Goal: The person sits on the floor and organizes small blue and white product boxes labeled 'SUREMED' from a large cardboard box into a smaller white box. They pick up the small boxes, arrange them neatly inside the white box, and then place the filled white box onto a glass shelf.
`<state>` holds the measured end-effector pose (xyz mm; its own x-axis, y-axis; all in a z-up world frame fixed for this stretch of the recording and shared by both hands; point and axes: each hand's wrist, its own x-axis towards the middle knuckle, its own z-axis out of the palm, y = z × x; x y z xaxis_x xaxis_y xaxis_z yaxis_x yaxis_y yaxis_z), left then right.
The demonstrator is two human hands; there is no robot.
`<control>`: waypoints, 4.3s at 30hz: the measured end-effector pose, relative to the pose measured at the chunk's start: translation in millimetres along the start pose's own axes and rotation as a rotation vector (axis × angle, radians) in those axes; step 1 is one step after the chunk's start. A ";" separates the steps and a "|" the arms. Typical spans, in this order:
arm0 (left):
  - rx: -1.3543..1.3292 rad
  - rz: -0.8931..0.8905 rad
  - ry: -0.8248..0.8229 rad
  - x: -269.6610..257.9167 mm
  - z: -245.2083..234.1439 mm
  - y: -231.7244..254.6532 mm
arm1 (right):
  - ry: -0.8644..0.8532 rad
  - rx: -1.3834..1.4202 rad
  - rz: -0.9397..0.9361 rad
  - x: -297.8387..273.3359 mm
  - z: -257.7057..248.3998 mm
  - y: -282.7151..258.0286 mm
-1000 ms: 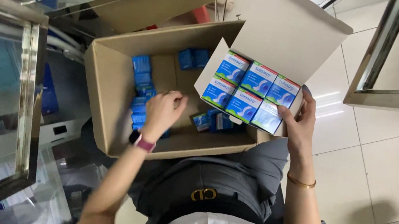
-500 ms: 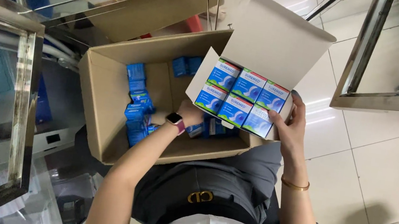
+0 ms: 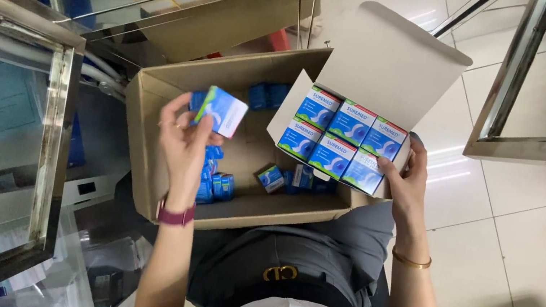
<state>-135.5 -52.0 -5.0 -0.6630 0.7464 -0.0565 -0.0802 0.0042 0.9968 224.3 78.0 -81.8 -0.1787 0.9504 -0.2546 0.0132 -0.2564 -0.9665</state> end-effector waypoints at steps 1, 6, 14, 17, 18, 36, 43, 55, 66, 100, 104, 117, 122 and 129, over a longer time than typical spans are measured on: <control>-0.003 -0.001 -0.003 -12.1 10.6 17.6 | 0.003 -0.003 -0.001 0.7 -1.2 0.9; -0.116 0.106 -0.408 -60.9 64.5 69.0 | -0.012 -0.017 -0.004 0.4 -1.4 2.6; -0.003 -0.005 -0.361 -59.4 122.5 -24.0 | 0.000 -0.008 0.002 -1.7 0.4 -3.5; 0.093 -0.079 -0.265 -54.7 124.9 -15.1 | -0.007 -0.006 0.004 -0.2 -1.5 -0.9; 0.139 -0.122 -0.240 -54.2 123.8 -10.9 | -0.013 -0.012 0.011 0.0 -1.3 -0.6; 0.980 0.745 -0.159 -46.2 108.5 -21.2 | -0.007 -0.001 0.024 2.8 -2.7 2.9; 1.077 0.974 -0.220 -30.5 112.3 -33.5 | -0.007 -0.019 0.012 3.6 -2.9 6.0; 0.932 0.701 -0.286 -31.6 124.9 -31.3 | 0.019 -0.043 -0.005 8.2 -5.5 17.8; 0.778 0.957 -0.151 -35.8 108.5 4.1 | 0.008 -0.014 0.047 6.0 -7.7 16.5; 0.792 -0.342 -0.724 23.8 2.6 -107.8 | -0.028 0.021 0.025 1.8 -2.7 5.3; 0.219 -0.394 -0.783 -3.6 -6.6 -42.2 | -0.018 0.006 0.026 3.7 -3.9 11.3; -0.148 -0.214 -0.165 -54.1 91.2 -50.5 | -0.014 -0.006 0.024 0.9 -1.7 2.6; 0.120 -0.102 -0.055 -50.6 92.9 -87.6 | -0.013 -0.017 0.050 0.2 0.3 -3.3; -0.102 -0.290 -0.187 -36.0 92.2 -72.3 | -0.027 -0.020 0.037 4.3 -1.2 3.1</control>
<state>-37.2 -17.8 -69.8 -0.4550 0.8328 -0.3155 -0.3253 0.1744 0.9294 224.8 81.5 -85.9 -0.2043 0.9351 -0.2897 0.0403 -0.2876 -0.9569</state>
